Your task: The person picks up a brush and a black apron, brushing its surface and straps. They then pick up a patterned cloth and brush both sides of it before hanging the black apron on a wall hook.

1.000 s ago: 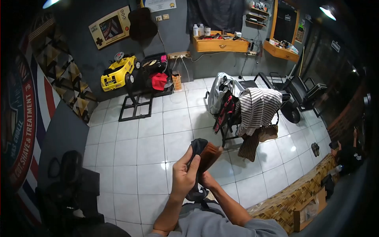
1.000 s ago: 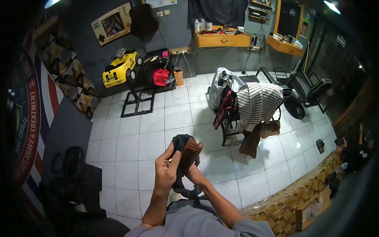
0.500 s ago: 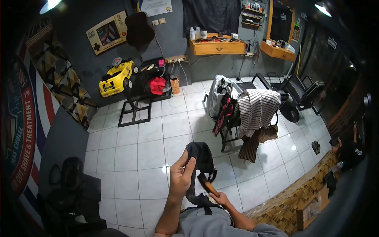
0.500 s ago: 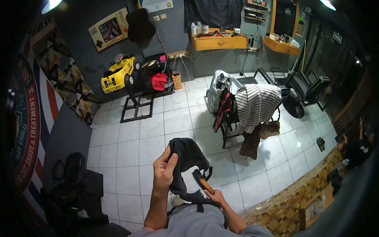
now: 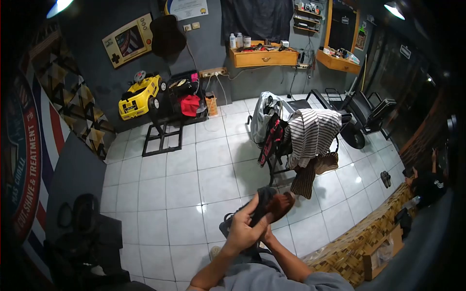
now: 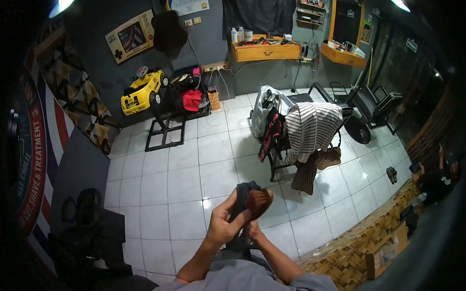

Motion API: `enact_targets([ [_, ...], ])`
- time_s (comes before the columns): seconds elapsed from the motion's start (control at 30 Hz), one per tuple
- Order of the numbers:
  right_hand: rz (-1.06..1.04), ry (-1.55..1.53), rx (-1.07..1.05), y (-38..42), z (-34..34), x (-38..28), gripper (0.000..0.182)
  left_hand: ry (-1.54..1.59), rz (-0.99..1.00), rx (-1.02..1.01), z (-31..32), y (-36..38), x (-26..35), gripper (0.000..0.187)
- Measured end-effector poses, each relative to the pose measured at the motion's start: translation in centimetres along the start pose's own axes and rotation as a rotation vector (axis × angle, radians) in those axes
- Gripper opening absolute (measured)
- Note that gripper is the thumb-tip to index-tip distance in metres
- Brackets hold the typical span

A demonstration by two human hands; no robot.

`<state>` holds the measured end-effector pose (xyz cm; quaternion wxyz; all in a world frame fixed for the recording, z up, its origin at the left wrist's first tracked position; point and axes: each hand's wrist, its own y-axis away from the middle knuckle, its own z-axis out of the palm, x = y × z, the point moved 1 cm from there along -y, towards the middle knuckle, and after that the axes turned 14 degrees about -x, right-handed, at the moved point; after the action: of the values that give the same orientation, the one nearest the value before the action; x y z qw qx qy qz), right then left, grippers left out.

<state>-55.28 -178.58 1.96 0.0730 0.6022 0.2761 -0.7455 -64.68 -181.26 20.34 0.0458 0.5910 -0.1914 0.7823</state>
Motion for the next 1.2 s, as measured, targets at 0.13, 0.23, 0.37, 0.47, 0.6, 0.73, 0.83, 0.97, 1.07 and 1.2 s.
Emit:
enact_targets([
  [0.13,0.173,0.323,-0.036,1.2,-2.3,7.0,0.037,-0.063,0.082,0.034,1.5,0.4,0.9,0.061],
  [0.23,0.333,0.542,-0.076,2.3,-4.4,12.0,0.042,0.007,-0.061,0.037,0.3,1.0,-0.2,0.060],
  [0.37,0.427,0.556,-0.045,2.6,-5.3,13.7,0.052,0.022,-0.075,0.060,-0.3,0.2,-1.0,0.059],
  [0.47,0.647,0.623,-0.107,5.1,-7.1,18.3,0.067,0.037,-0.045,0.098,-0.8,-0.3,-1.8,0.058],
  [0.6,0.994,0.749,-0.316,8.4,-8.7,19.6,0.085,0.121,-0.045,0.159,-1.7,-0.4,-0.7,0.056],
  [0.73,1.161,0.357,-0.053,10.2,-7.9,19.4,0.079,0.157,0.053,0.324,-3.4,-0.4,-0.5,0.054],
  [0.83,0.971,0.127,0.115,6.1,-5.8,12.0,0.068,0.112,0.069,0.392,-4.7,-0.2,-0.5,0.053],
  [0.97,0.425,-0.061,0.072,1.4,-3.5,5.1,0.060,0.093,-0.005,0.377,-5.2,0.5,-0.9,0.053],
  [1.07,0.115,0.089,-0.138,-2.2,-1.1,0.2,0.062,0.114,0.032,0.341,-4.1,0.5,-1.5,0.051],
  [1.2,-0.087,0.056,-0.273,-3.3,1.0,3.3,0.061,0.042,0.023,0.267,-3.6,0.7,0.6,0.054],
])
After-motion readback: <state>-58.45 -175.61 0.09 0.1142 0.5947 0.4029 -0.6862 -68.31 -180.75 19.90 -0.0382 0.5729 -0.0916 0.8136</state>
